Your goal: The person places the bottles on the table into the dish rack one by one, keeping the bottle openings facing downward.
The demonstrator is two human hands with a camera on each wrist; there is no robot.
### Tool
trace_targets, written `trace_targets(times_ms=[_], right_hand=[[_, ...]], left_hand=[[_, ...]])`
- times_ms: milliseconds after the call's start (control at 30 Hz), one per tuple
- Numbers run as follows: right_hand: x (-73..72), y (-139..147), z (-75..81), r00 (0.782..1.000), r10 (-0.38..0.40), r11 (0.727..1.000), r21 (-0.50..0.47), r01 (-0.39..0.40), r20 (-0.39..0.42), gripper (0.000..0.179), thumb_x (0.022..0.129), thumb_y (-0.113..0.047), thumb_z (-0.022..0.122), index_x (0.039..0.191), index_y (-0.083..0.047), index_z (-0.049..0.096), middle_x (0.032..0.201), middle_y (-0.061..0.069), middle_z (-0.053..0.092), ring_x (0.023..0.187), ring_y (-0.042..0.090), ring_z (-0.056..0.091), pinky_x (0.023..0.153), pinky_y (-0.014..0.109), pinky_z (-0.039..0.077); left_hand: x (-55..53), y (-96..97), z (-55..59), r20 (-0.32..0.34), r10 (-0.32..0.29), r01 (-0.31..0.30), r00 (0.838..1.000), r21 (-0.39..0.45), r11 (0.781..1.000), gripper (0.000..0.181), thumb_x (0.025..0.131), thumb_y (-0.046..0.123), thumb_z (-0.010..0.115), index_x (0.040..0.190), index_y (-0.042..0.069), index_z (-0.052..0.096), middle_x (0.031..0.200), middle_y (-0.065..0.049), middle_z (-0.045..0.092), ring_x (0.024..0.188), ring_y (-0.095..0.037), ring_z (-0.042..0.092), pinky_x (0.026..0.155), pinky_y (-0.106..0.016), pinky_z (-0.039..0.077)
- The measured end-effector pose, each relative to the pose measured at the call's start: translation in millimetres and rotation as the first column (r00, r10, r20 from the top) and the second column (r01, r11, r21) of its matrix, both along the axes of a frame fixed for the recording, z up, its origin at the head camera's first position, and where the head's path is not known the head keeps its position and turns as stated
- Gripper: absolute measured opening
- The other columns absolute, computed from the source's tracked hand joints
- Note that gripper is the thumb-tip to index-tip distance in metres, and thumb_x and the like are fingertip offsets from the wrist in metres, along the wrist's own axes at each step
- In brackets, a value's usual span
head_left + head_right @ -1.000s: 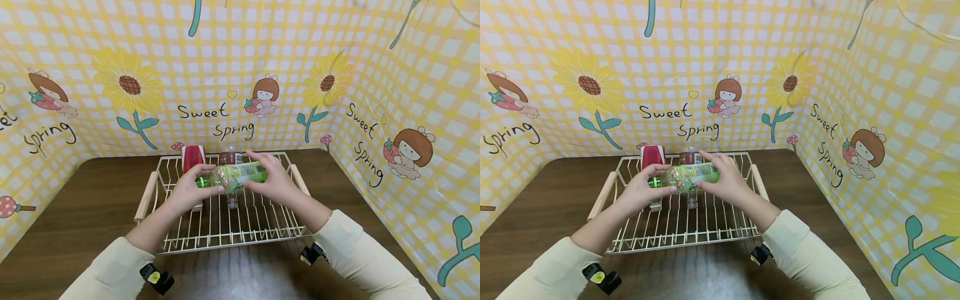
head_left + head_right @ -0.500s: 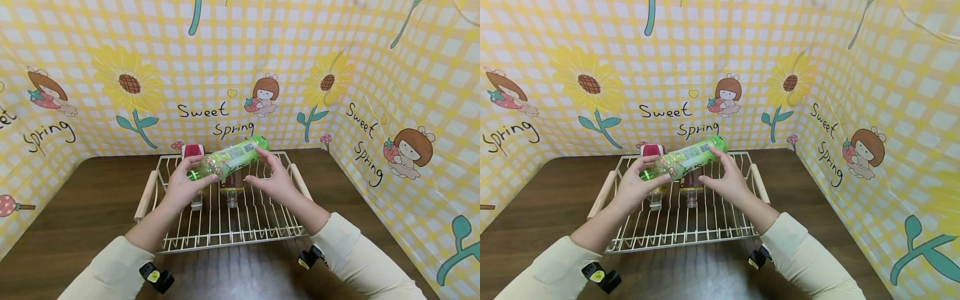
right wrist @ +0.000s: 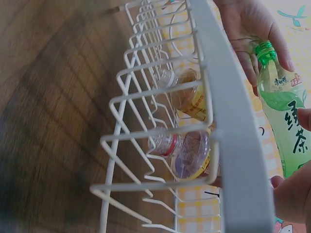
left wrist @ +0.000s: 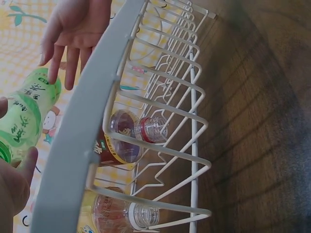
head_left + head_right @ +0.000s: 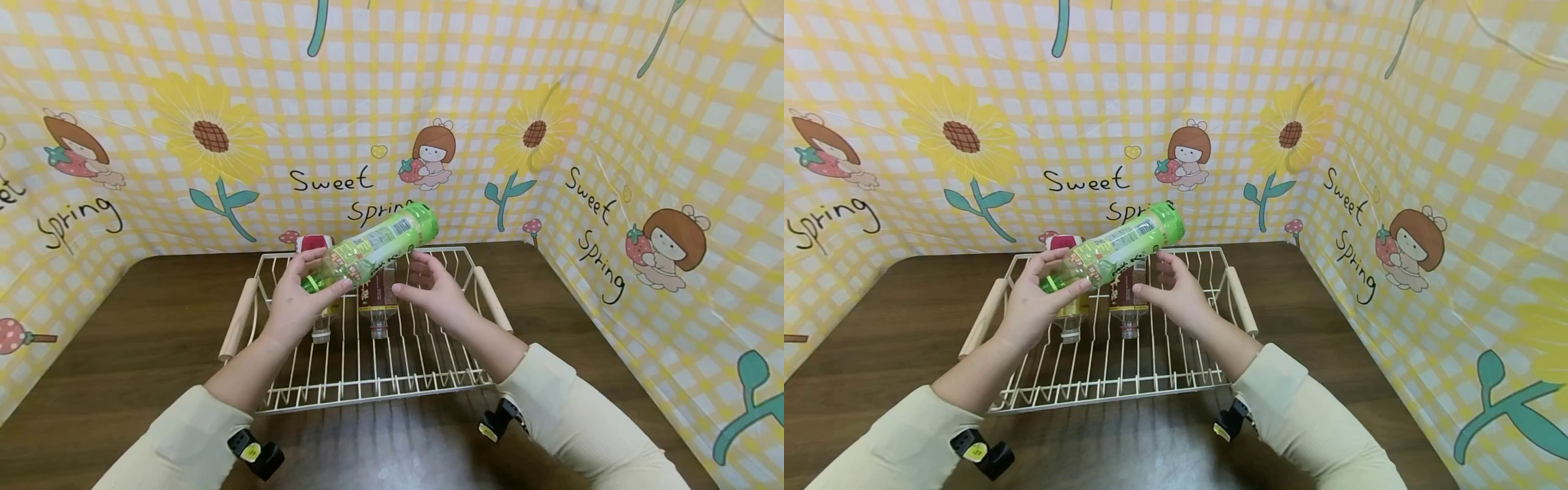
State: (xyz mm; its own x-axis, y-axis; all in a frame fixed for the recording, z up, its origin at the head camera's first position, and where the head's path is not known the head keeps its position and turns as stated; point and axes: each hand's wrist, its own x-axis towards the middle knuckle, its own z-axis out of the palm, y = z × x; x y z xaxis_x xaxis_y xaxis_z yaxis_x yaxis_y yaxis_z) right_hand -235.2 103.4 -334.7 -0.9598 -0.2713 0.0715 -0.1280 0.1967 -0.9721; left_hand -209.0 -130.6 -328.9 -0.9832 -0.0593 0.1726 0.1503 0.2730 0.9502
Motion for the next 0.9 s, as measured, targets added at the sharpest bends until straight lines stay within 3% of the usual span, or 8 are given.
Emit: trace_targets(times_ms=[300,533,733,900], right_hand=[[-0.1,-10.8,2.3,0.998,0.022,0.986,-0.164,-0.013,0.052,0.088,0.088,-0.007,0.066,0.157,-0.011,0.012,0.154,0.025,0.033,0.140,0.042,0.038,0.112,0.054,0.035],[2.3,-21.3,4.4,0.997,0.043,0.958,-0.285,-0.023,0.064,0.093,0.087,-0.002,0.065,0.157,-0.016,0.004,0.150,0.027,0.038,0.138,0.043,0.041,0.112,0.049,0.037],[3.7,-30.5,6.0,0.996,0.022,0.952,-0.305,0.007,0.091,0.100,0.086,0.000,0.068,0.157,-0.025,0.004,0.143,0.024,0.047,0.129,0.038,0.051,0.104,0.046,0.047],[3.9,-36.4,6.0,0.997,0.008,0.957,-0.288,0.015,0.077,0.103,0.085,0.000,0.070,0.157,-0.029,0.002,0.136,0.025,0.053,0.121,0.037,0.058,0.099,0.043,0.050]], left_hand=[[-1.8,0.6,-5.3,0.003,-0.076,0.076,0.997,-0.040,0.996,0.071,0.084,0.021,0.078,0.142,0.013,0.038,0.136,-0.018,0.051,0.121,-0.033,0.055,0.078,-0.024,0.051],[-0.3,2.5,-11.2,0.004,-0.149,0.149,0.989,-0.122,0.981,0.079,0.085,0.023,0.077,0.151,0.023,0.033,0.135,-0.019,0.048,0.129,-0.039,0.051,0.090,-0.044,0.053],[0.8,6.6,-13.4,-0.014,-0.195,0.192,0.981,-0.118,0.974,0.078,0.085,0.017,0.077,0.148,0.017,0.031,0.130,-0.022,0.048,0.128,-0.041,0.052,0.098,-0.052,0.049],[2.1,10.4,-13.2,-0.027,-0.191,0.186,0.981,-0.134,0.973,0.076,0.083,0.016,0.078,0.143,0.014,0.032,0.125,-0.021,0.048,0.123,-0.041,0.055,0.099,-0.052,0.048]])
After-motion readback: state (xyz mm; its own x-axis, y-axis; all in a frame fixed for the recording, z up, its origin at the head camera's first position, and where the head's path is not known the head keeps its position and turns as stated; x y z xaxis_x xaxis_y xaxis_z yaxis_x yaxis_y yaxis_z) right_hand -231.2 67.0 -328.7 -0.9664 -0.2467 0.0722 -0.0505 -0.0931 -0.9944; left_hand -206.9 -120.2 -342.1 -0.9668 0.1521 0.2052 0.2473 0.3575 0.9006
